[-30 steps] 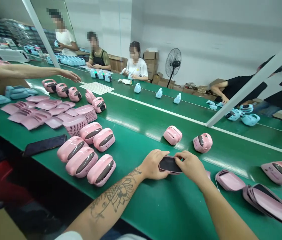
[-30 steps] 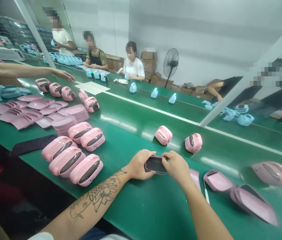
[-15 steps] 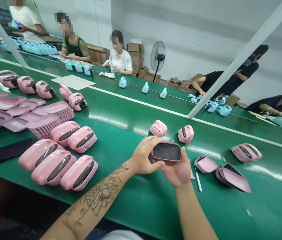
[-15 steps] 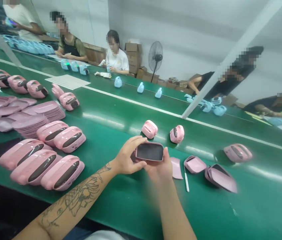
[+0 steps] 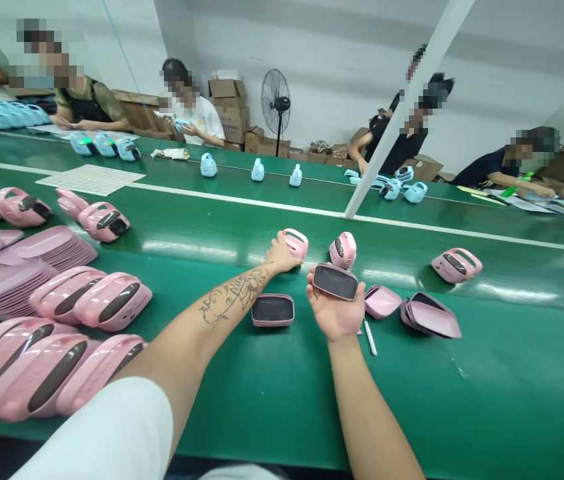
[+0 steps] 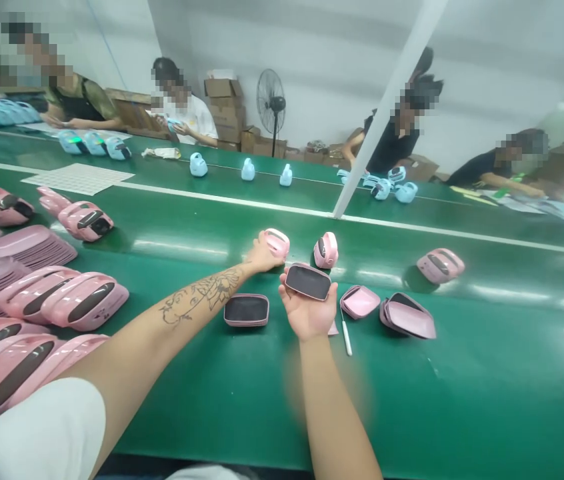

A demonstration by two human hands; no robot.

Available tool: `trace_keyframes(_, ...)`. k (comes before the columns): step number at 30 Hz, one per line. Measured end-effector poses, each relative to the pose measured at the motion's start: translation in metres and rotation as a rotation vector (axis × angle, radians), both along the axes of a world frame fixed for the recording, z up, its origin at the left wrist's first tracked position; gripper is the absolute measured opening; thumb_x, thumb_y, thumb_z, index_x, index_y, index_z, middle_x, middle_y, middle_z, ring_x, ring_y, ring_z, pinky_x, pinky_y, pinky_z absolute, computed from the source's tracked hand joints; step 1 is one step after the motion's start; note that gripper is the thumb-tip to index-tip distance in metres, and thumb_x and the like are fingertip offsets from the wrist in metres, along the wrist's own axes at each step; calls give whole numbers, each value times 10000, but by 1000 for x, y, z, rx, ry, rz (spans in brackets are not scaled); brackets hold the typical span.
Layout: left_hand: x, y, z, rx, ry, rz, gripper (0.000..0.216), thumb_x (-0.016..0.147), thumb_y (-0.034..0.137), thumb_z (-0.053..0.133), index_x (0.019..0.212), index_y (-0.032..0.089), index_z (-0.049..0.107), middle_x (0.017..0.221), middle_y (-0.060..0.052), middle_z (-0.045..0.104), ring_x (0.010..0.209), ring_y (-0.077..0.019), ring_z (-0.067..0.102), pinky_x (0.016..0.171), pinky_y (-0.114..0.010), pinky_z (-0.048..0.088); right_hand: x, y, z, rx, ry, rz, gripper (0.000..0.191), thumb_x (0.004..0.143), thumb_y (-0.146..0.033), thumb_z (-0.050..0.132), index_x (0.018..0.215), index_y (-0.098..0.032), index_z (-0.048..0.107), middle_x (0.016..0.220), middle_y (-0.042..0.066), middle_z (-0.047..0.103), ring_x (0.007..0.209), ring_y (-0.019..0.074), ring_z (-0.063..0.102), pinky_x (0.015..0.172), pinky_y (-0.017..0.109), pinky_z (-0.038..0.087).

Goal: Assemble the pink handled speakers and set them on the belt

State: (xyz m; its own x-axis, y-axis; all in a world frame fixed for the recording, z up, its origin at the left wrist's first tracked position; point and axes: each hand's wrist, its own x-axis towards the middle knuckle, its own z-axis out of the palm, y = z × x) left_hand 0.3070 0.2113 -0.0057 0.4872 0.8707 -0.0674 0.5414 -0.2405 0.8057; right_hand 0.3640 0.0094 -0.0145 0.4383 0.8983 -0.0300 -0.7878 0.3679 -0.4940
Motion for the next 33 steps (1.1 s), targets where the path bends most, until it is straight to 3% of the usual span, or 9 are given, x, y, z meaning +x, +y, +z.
trace_keyframes(4,-9,4,32,-95,-98,-17,1100,659,385,890,1592,150,356,1540,-263,496,1404,-406,567,1112,-437,475,-2,-2,2,23,-15,13,772,908,-826,489,1351,-222,675,1339,166,747,1189,315,728,1016,544,561)
trace_keyframes(8,-55,-10,75,-246,-239,-76,677,927,585,558,1475,190,531,1222,-156,725,956,-278,751,731,-343,594,-12,-10,18,63,-95,-92,773,884,-816,543,1350,-215,681,1339,172,739,1209,358,721,1037,576,538)
trace_keyframes(11,-109,-52,90,-359,-341,-105,764,990,716,252,1476,205,546,1050,-128,762,750,-248,741,512,-296,542,-32,-22,38,131,-205,-212,736,889,-793,561,1350,-236,696,1361,156,726,1247,381,707,1111,616,489)
trace_keyframes(15,-176,-127,79,-798,-577,-203,996,912,913,180,1439,180,601,911,-153,784,610,-248,715,383,-273,500,-77,-40,55,149,-309,-251,719,909,-787,522,1390,-279,687,1431,129,696,1329,390,664,1198,666,411)
trace_keyframes(18,-212,-168,60,-1006,-696,-278,1010,810,992,395,1401,206,624,961,-149,797,624,-242,727,436,-315,586,-116,-52,54,68,-383,-225,692,896,-800,511,1403,-361,681,1507,69,659,1418,388,604,1218,678,401)
trace_keyframes(22,-248,-198,39,-946,-735,-206,771,693,705,869,1206,158,692,861,-94,769,624,-198,711,497,-278,621,-153,-68,38,-10,-413,-160,689,878,-800,561,1428,-398,662,1549,36,629,1465,396,565,1227,683,406)
trace_keyframes(27,-278,-208,26,-948,-614,-26,774,826,822,654,1099,102,742,784,-113,762,454,-156,625,443,-291,588,-163,-87,10,17,-484,25,857,801,-715,789,1535,-337,558,1580,96,598,1451,380,586,1279,656,365)
trace_keyframes(30,-287,-207,24,-1013,-541,-26,812,852,855,576,1023,87,777,811,-168,778,623,-227,714,461,-276,582,-159,-94,-3,35,-768,155,1040,760,-660,878,1632,-318,425,1677,120,482,1567,371,450,1319,613,319)
trace_keyframes(33,-290,-205,22,-964,-568,-20,729,840,800,658,1021,107,794,824,-158,789,689,-242,724,495,-284,597,-152,-94,-8,80,-1175,184,1050,803,-591,871,1673,-326,347,1755,112,344,1639,377,307,1342,634,237)
